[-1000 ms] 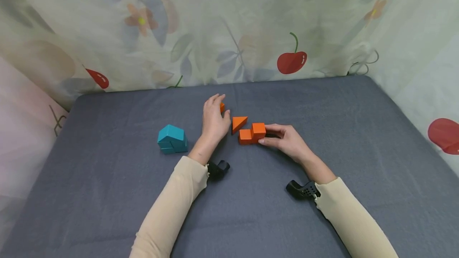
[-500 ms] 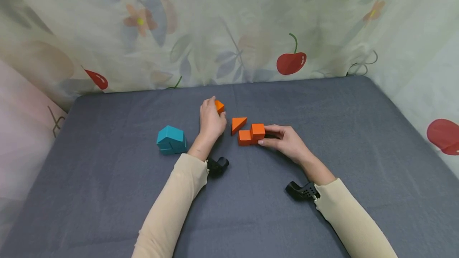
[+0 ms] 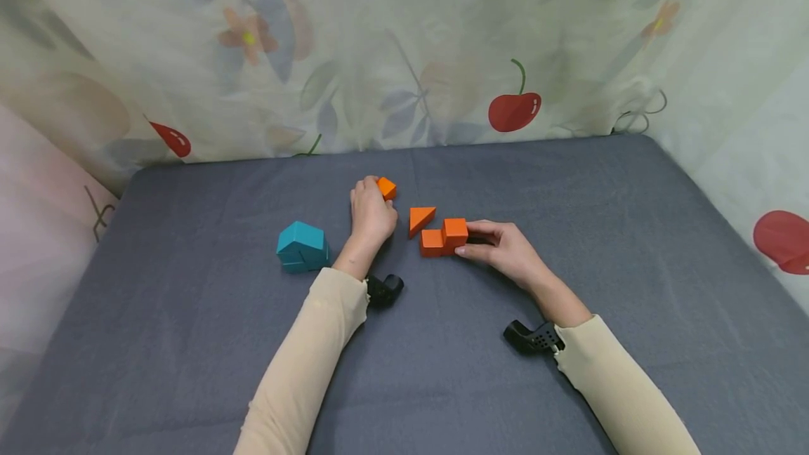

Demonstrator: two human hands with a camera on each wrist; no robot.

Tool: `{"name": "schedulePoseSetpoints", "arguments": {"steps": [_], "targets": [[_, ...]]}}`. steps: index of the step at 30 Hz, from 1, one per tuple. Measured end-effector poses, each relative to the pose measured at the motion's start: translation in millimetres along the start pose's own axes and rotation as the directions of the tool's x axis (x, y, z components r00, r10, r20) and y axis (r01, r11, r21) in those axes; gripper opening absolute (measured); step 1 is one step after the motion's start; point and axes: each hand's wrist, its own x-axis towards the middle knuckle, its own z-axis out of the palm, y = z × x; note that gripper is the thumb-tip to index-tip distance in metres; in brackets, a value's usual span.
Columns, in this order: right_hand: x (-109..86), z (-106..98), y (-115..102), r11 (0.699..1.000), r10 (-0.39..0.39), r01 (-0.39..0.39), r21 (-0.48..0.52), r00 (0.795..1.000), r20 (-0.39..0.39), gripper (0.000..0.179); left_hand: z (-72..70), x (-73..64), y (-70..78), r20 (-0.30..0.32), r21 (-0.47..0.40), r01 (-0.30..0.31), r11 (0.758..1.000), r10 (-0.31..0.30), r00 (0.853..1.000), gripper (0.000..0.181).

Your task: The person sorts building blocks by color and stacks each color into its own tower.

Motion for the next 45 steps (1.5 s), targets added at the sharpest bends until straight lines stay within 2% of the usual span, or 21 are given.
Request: {"name": "schedulePoseSetpoints", "arguments": {"steps": [6,7,10,14,22,29,34,37,42,45], "targets": [[-0.6,0.6,-0.4,1.0,0.004,-0.004,-0.001,1.0,0.003,0.046,1.6,0.9,0.2,-0.011,-0.004,0.035,0.999,-0.035,0.999,0.04],[-0.6,0.6,-0.4,1.0,0.005,-0.005,-0.004,1.0,0.001,0.046,3.0,0.9,-0.6,-0.03,0.001,0.027,1.0,-0.027,0.999,0.038],[-0.7,0.4,-0.3,1.0,0.004,-0.004,-0.012,1.0,-0.003,0.047,3.8,0.6,-0.5,-0.032,0.003,0.028,1.0,-0.028,0.999,0.037],[-0.5,-0.1,-0.3,1.0,0.002,-0.002,-0.022,1.0,-0.001,0.046,1.3,-1.6,0.5,-0.01,-0.017,0.02,1.0,-0.021,1.0,0.039],[0.1,-0.3,-1.7,1.0,0.003,-0.003,-0.031,1.0,-0.004,0.047,-7.6,-8.9,11.9,-0.018,-0.006,-0.038,0.999,0.038,0.999,0.04],[0.1,-0.5,-0.7,1.0,0.001,-0.001,-0.023,1.0,-0.002,0.046,-15.5,-17.9,21.1,0.012,0.004,-0.095,0.996,0.095,0.995,0.04],[0.3,-0.5,-1.1,1.0,0.007,-0.007,-0.028,1.0,-0.002,0.046,-21.9,-26.5,26.4,0.056,-0.007,-0.147,0.989,0.147,0.988,0.041],[0.2,-0.7,-1.5,0.999,0.009,-0.009,-0.034,1.0,-0.003,0.046,-25.2,-31.9,29.6,0.103,-0.008,-0.179,0.984,0.179,0.979,0.04],[0.4,-0.9,-1.3,1.0,0.011,-0.011,-0.027,1.0,-0.002,0.046,-28.8,-39.3,32.5,0.206,-0.003,-0.21,0.978,0.206,0.957,0.039],[0.4,-0.8,-0.8,1.0,0.013,-0.013,-0.02,1.0,-0.002,0.046,-30.1,-43.0,31.9,0.244,0.006,-0.232,0.973,0.223,0.944,0.038]]}}
